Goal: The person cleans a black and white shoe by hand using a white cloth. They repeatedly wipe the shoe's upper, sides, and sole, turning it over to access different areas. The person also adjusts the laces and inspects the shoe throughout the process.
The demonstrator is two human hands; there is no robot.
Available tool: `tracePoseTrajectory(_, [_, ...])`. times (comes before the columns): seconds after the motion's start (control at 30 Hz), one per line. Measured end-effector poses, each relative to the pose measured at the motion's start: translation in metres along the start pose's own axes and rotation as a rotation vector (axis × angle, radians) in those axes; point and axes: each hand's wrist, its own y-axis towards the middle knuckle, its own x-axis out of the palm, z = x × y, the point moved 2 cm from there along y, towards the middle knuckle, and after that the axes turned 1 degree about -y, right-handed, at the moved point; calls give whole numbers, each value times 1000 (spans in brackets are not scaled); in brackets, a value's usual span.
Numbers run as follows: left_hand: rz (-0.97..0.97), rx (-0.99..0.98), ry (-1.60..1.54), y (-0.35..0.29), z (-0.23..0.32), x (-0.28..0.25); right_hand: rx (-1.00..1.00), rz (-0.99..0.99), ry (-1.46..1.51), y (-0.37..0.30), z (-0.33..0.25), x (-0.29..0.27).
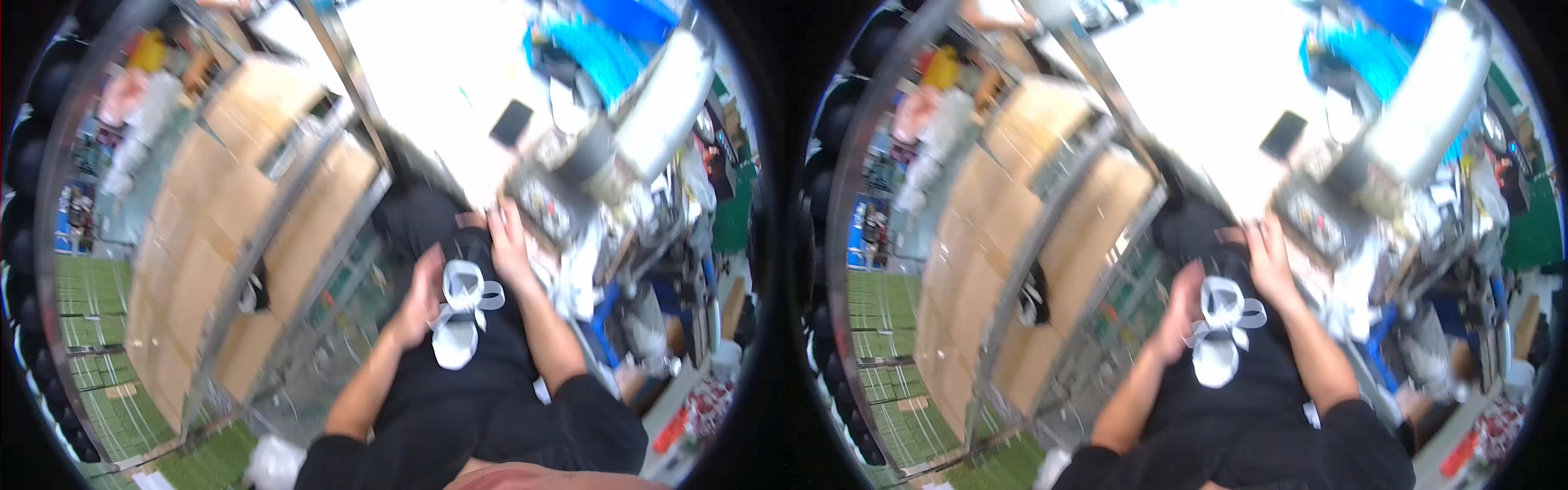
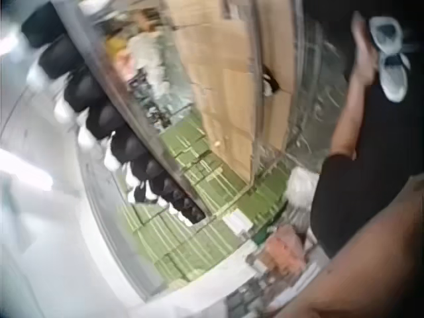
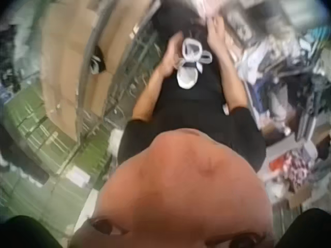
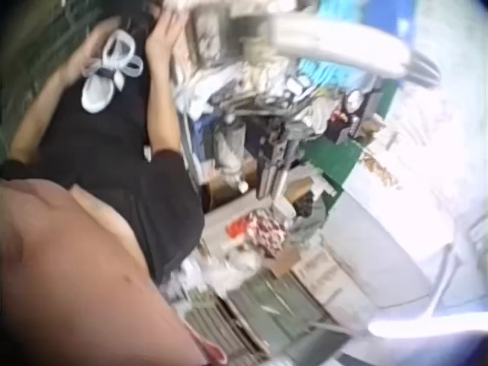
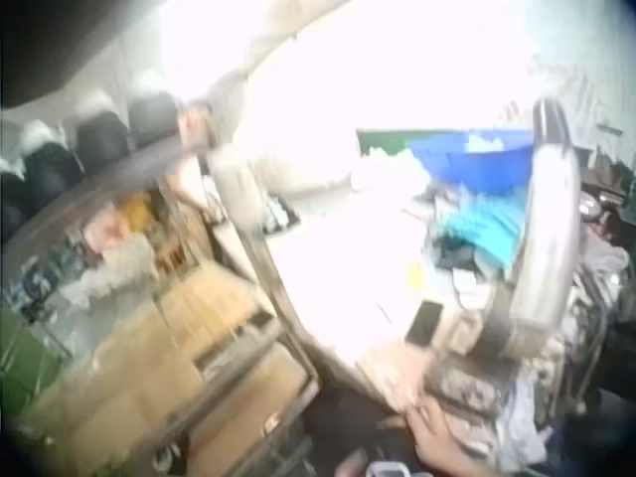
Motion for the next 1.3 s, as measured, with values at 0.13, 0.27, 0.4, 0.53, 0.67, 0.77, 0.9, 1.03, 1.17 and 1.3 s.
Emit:
tracePoseTrajectory(0.13, [-248,92,873,-49,-24,-24,269,35,493,2,5,-11])
tracePoseTrajectory(0.27, [67,-76,226,-20,-35,-45,-22,200,266,17,19,-14])
tracePoseTrajectory(0.4, [246,131,98,43,37,-14,-16,262,262,-2,5,-43])
tracePoseTrajectory(0.53, [77,399,-55,183,149,3,203,128,297,-29,26,-43])
tracePoseTrajectory(0.67, [297,447,99,179,124,-54,179,80,177,-52,27,-53])
tracePoseTrajectory(0.77, [614,632,607,102,77,-109,248,59,129,-71,50,-73])
tracePoseTrajectory(0.9, [1439,688,1279,-9,71,-274,358,92,85,-96,35,-81])
tracePoseTrajectory(1.03, [1897,241,1986,-190,117,-439,461,-38,133,-112,47,-70])
tracePoseTrajectory(1.17, [1606,-450,1677,-192,135,-451,412,7,84,-100,40,-64])
tracePoseTrajectory(1.3, [1451,-205,1800,-212,147,-457,372,-19,88,-96,33,-50])
